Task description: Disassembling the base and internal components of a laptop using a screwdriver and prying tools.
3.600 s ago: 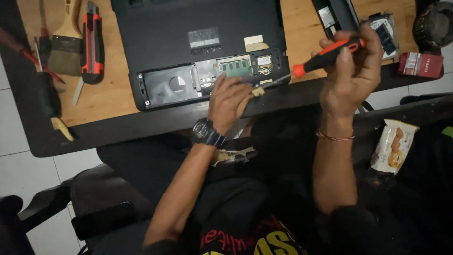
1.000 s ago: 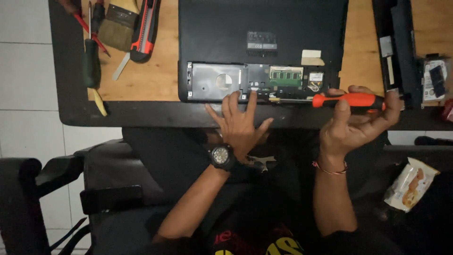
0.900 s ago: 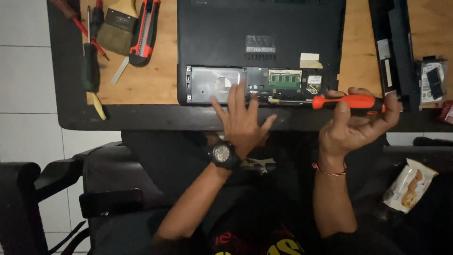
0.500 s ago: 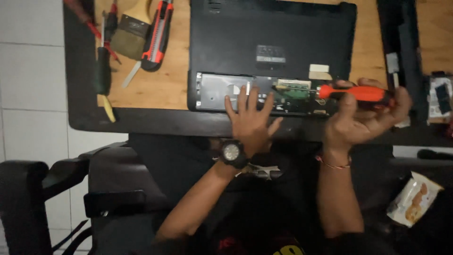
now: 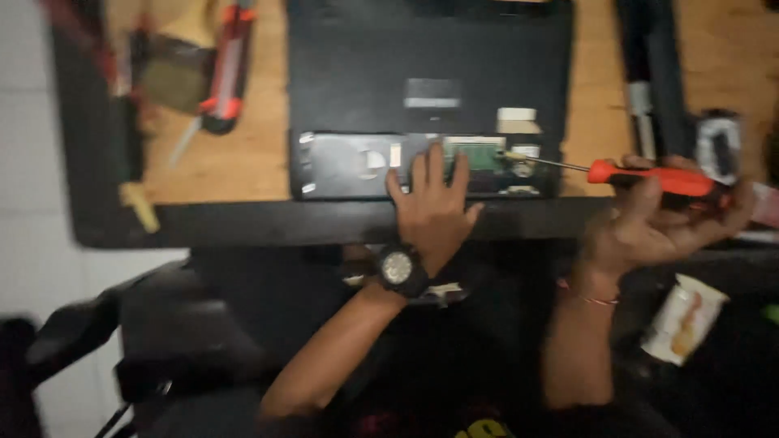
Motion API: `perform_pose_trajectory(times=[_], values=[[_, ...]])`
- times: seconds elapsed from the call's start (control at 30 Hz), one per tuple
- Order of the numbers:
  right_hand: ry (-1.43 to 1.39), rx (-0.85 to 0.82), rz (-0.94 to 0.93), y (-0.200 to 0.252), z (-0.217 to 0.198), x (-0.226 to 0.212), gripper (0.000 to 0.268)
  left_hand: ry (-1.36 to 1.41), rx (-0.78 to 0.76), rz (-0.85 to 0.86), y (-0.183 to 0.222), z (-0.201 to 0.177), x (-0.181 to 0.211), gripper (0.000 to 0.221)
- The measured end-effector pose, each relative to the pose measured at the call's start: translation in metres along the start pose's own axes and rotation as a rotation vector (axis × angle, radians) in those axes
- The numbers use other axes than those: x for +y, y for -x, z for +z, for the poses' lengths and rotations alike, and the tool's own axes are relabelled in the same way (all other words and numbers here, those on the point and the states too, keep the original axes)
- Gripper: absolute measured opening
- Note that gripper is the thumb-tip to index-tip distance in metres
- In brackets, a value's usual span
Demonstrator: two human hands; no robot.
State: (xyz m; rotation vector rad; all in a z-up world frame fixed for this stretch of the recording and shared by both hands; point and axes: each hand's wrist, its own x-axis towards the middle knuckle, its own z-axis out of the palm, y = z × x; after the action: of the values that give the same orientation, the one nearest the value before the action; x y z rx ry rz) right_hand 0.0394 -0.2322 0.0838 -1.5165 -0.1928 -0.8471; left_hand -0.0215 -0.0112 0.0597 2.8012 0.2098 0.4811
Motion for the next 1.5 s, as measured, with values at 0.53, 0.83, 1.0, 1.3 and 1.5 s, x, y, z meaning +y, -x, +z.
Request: perform_pose_trajectory(times=[0.53, 0.83, 1.0, 1.3, 1.5], values=[[-0.059, -0.081, -0.02, -0.028, 0.006, 0.008, 0.072, -0.008, -0.105, 0.133, -0.007, 0.034, 0.032, 0.105], [0.004, -0.451, -0.132, -0.062, 0.033, 0.013, 0.058, 0.013, -0.188, 0.141, -0.004, 0.039, 0.026, 0.102], [0.346, -0.914, -0.274, -0.098, 0.068, -0.023, 0.05, 0.022, -0.178, 0.12, -0.004, 0.035, 0.029, 0.098], [0.217, -0.922, -0.387, -0.115, 0.084, -0.043, 0.041, 0.058, -0.387, 0.083, -0.008, 0.032, 0.026, 0.088], [-0.011, -1.134, -0.334, -0.136, 0.085, -0.036, 0.026, 0.005, -0.253, 0.114, -0.009, 0.031, 0.026, 0.086]])
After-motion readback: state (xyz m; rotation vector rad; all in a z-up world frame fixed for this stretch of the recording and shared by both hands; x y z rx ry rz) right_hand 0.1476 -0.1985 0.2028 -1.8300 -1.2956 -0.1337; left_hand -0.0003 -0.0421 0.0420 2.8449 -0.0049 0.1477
